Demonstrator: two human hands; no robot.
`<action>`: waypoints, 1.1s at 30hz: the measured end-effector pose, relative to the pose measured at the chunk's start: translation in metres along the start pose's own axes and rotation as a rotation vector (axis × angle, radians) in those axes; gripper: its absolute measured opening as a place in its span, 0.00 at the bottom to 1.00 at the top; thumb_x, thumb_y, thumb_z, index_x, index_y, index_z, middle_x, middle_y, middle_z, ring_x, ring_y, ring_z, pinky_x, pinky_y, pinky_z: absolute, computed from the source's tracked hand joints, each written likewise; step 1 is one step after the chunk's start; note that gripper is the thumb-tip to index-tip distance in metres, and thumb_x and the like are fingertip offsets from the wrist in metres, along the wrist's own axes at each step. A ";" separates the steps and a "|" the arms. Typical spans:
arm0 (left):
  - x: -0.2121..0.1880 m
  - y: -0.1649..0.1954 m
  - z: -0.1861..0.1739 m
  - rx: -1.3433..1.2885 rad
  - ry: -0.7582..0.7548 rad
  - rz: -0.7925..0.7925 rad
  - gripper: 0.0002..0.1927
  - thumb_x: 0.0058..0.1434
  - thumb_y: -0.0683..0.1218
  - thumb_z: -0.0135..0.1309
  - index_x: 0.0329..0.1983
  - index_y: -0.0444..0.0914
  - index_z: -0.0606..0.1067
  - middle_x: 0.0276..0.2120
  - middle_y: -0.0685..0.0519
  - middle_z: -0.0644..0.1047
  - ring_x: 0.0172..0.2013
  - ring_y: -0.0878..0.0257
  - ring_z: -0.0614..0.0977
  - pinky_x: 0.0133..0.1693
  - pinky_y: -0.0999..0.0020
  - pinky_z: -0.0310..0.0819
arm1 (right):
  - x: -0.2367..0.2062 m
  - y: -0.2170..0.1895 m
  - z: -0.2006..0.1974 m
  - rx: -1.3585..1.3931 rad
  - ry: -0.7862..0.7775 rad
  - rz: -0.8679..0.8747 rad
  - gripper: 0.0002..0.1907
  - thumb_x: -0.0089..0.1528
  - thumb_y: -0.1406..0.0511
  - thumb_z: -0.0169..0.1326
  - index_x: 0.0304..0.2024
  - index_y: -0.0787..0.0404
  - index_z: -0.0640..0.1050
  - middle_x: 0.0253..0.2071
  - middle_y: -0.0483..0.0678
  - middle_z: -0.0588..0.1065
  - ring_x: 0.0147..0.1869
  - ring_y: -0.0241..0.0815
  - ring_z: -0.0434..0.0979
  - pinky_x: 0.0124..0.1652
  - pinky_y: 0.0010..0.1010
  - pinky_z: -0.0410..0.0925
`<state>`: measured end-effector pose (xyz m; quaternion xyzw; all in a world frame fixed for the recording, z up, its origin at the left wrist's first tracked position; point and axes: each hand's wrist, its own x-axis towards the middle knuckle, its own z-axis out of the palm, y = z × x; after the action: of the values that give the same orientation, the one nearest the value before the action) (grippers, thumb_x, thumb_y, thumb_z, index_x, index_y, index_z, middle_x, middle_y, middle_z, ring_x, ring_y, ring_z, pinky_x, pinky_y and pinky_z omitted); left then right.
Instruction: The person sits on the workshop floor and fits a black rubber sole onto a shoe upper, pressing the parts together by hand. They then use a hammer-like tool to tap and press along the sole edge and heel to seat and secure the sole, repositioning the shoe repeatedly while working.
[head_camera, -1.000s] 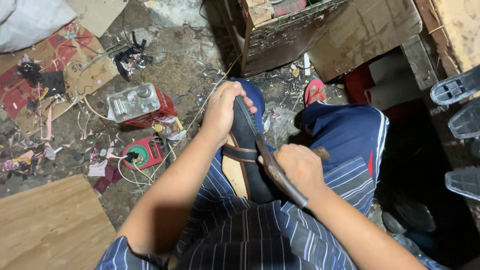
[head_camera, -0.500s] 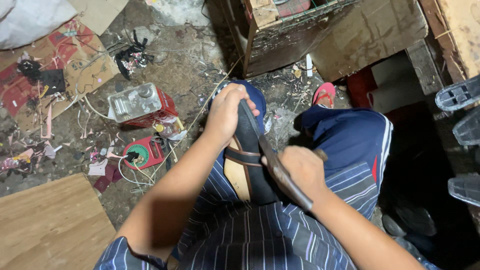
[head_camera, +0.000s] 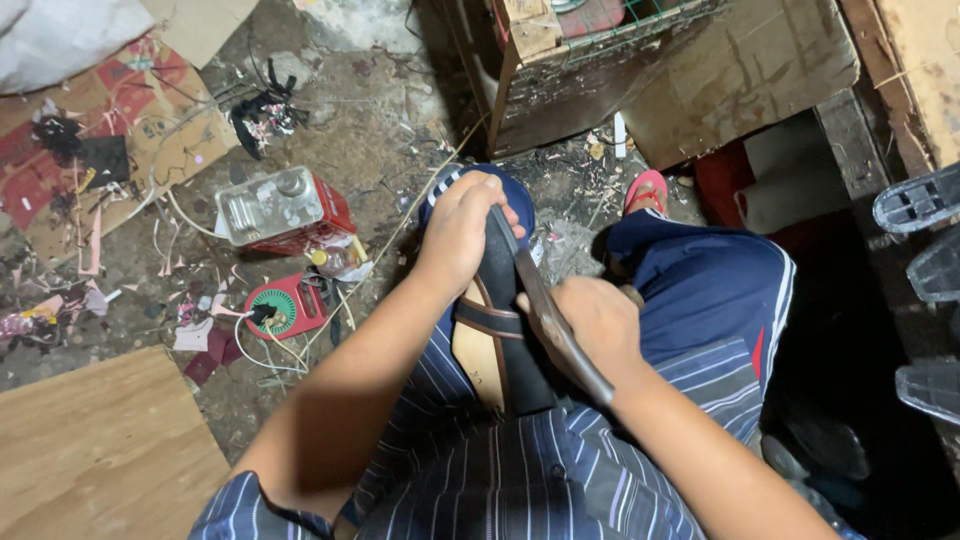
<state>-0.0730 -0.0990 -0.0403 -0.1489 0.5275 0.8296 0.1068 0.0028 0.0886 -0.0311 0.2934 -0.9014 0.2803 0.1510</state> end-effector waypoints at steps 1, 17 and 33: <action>0.000 0.000 0.001 -0.028 -0.015 0.016 0.14 0.68 0.51 0.47 0.35 0.35 0.71 0.29 0.47 0.76 0.30 0.59 0.81 0.37 0.63 0.80 | 0.004 0.002 0.002 0.031 0.005 -0.024 0.13 0.57 0.61 0.66 0.28 0.58 0.75 0.23 0.50 0.67 0.27 0.53 0.70 0.29 0.43 0.64; 0.001 0.005 0.000 -0.011 -0.081 0.058 0.15 0.69 0.50 0.45 0.34 0.34 0.71 0.29 0.46 0.76 0.30 0.58 0.80 0.37 0.64 0.77 | 0.032 0.004 0.004 0.200 0.049 0.112 0.08 0.66 0.63 0.61 0.40 0.61 0.77 0.32 0.52 0.72 0.36 0.52 0.75 0.37 0.37 0.68; 0.005 0.011 0.002 0.170 -0.060 0.193 0.15 0.70 0.50 0.44 0.36 0.34 0.72 0.30 0.49 0.76 0.31 0.62 0.77 0.38 0.67 0.73 | 0.057 -0.015 0.023 0.564 0.107 0.497 0.13 0.67 0.63 0.58 0.50 0.65 0.75 0.42 0.45 0.76 0.47 0.36 0.78 0.49 0.27 0.70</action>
<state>-0.0811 -0.1020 -0.0320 -0.0629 0.6044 0.7923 0.0546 -0.0353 0.0399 -0.0184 0.0808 -0.8232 0.5606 0.0387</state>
